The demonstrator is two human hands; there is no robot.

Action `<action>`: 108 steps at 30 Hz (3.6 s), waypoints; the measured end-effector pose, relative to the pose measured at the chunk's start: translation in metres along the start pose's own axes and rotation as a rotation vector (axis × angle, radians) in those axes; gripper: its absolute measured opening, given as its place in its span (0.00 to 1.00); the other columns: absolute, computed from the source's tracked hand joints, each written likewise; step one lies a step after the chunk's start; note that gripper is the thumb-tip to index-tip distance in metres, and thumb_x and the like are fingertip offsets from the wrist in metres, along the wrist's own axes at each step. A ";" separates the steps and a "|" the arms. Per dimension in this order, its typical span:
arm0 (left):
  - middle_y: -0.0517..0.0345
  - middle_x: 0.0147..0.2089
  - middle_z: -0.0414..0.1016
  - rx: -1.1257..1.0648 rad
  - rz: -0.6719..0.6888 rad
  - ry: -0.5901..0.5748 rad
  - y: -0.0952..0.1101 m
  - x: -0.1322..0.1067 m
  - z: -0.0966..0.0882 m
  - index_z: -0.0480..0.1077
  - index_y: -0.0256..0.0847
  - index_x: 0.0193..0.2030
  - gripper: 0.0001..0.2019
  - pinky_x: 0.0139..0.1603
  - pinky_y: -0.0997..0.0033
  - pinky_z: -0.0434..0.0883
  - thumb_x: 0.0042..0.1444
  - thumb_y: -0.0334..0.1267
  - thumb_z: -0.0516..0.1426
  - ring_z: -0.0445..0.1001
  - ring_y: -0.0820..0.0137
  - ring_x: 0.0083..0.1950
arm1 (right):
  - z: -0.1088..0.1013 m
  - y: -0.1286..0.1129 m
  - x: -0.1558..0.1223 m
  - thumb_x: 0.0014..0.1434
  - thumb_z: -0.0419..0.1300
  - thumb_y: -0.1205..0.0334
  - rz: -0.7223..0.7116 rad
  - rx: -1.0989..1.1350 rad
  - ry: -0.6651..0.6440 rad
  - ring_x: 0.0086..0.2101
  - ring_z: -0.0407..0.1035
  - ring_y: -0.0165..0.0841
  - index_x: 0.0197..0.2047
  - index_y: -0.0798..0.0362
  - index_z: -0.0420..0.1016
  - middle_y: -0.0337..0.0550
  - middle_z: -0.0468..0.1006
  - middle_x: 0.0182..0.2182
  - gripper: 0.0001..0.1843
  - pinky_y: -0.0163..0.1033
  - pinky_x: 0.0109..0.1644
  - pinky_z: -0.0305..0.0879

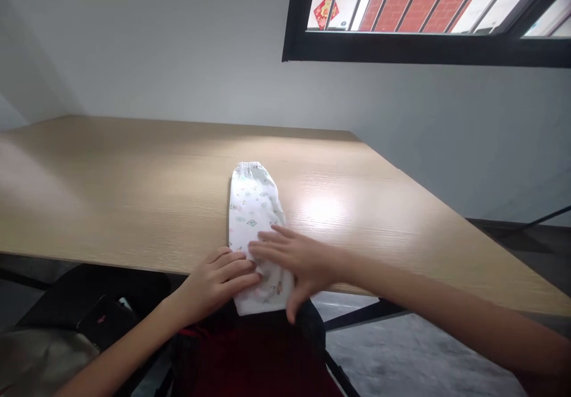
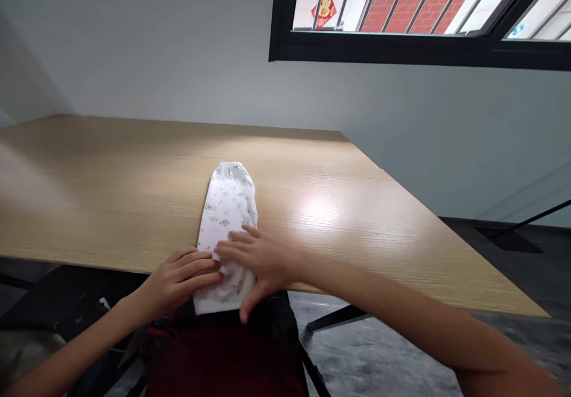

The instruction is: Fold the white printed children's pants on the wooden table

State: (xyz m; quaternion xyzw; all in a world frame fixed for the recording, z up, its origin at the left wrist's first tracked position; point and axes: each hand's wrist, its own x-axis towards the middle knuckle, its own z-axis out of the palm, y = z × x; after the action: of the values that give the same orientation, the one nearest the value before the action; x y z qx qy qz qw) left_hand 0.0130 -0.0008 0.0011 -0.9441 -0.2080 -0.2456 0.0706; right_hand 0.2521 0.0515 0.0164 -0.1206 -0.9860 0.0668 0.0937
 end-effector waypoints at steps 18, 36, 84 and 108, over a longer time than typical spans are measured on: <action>0.60 0.26 0.66 -0.308 -0.960 -0.062 -0.096 0.082 -0.032 0.66 0.36 0.29 0.13 0.24 0.76 0.60 0.52 0.46 0.53 0.66 0.71 0.28 | -0.046 0.070 0.059 0.57 0.54 0.58 0.659 0.519 0.377 0.32 0.65 0.31 0.39 0.55 0.65 0.43 0.71 0.35 0.10 0.32 0.28 0.60; 0.41 0.52 0.66 0.211 -0.517 -0.185 0.010 0.038 0.022 0.63 0.31 0.53 0.19 0.53 0.54 0.64 0.60 0.41 0.48 0.64 0.56 0.53 | 0.005 0.127 0.135 0.65 0.44 0.53 0.453 -0.538 0.329 0.57 0.44 0.51 0.62 0.37 0.51 0.44 0.48 0.62 0.22 0.70 0.54 0.35; 0.54 0.43 0.72 -0.443 -1.012 0.055 -0.117 0.041 0.011 0.67 0.38 0.44 0.19 0.38 0.72 0.66 0.54 0.50 0.48 0.70 0.67 0.41 | 0.012 0.094 0.007 0.58 0.43 0.60 0.889 0.730 0.784 0.30 0.64 0.29 0.42 0.58 0.66 0.42 0.68 0.33 0.16 0.35 0.37 0.61; 0.49 0.56 0.60 -0.030 -1.117 -0.104 -0.002 0.014 0.005 0.67 0.46 0.48 0.18 0.56 0.47 0.55 0.51 0.47 0.53 0.57 0.53 0.57 | 0.012 0.038 0.019 0.59 0.50 0.59 0.337 0.208 0.642 0.52 0.55 0.39 0.48 0.55 0.68 0.51 0.63 0.49 0.16 0.47 0.54 0.56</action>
State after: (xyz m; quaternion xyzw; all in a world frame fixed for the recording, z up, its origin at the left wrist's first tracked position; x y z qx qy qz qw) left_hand 0.0259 0.0070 0.0040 -0.7024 -0.6761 -0.2018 -0.0938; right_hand 0.2400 0.0914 0.0026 -0.2856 -0.8607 0.1398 0.3975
